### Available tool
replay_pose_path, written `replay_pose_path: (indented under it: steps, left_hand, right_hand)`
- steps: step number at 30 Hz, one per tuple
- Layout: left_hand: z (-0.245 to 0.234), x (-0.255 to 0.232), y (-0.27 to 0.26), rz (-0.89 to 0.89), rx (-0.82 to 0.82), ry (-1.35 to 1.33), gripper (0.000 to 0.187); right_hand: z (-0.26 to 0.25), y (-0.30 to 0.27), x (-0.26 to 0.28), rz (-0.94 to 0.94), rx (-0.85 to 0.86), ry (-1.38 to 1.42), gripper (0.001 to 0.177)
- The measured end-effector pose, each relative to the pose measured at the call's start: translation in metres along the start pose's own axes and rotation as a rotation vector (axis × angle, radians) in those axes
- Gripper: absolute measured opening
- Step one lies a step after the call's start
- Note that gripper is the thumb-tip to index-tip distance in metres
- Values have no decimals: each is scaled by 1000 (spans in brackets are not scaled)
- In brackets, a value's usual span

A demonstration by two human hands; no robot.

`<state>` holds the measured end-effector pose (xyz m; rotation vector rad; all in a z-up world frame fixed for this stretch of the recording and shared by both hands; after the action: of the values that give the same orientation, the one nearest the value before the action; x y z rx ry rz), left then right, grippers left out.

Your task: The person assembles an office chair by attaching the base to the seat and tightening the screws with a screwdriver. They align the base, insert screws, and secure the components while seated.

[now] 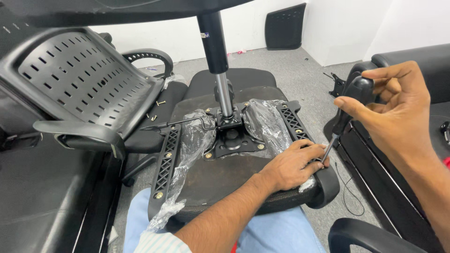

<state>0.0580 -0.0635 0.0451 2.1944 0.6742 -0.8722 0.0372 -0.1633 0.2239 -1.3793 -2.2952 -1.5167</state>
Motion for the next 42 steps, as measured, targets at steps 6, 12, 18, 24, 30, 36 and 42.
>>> replay_pose_path:
  steps: [6, 12, 18, 24, 30, 36, 42]
  left_hand:
    - [-4, -5, 1, -28, -13, 5, 23]
    - [-5, -11, -4, 23, -12, 12, 20]
    - [-5, -9, -2, 57, -32, 29, 20]
    - [-3, -2, -4, 38, -20, -5, 25]
    - [-3, -4, -3, 89, -45, 60, 20]
    - [-5, 0, -3, 46, -49, 40, 20]
    - [-3, 1, -6, 45, -34, 29, 19]
  right_hand:
    - [-2, -4, 5, 25, 40, 188, 29]
    - [-3, -3, 13, -88, 9, 86, 36]
    - [-4, -3, 16, -114, 6, 51, 41]
    - [4, -3, 14, -15, 109, 95, 35]
    - [12, 0, 11, -108, 67, 48, 49]
    - [14, -1, 12, -76, 74, 114, 38]
    - [14, -1, 17, -112, 89, 50, 39]
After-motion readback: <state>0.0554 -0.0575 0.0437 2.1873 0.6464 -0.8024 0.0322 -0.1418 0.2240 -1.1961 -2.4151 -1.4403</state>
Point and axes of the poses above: each hand's wrist, its own y-axis towards the middle knuckle, its own z-axis out of the palm, x = y × z, the point moved 10 cm from there along y, towards the middle knuckle, and after that the axes turned 13 degrees about -y, right-handed, at the moved point
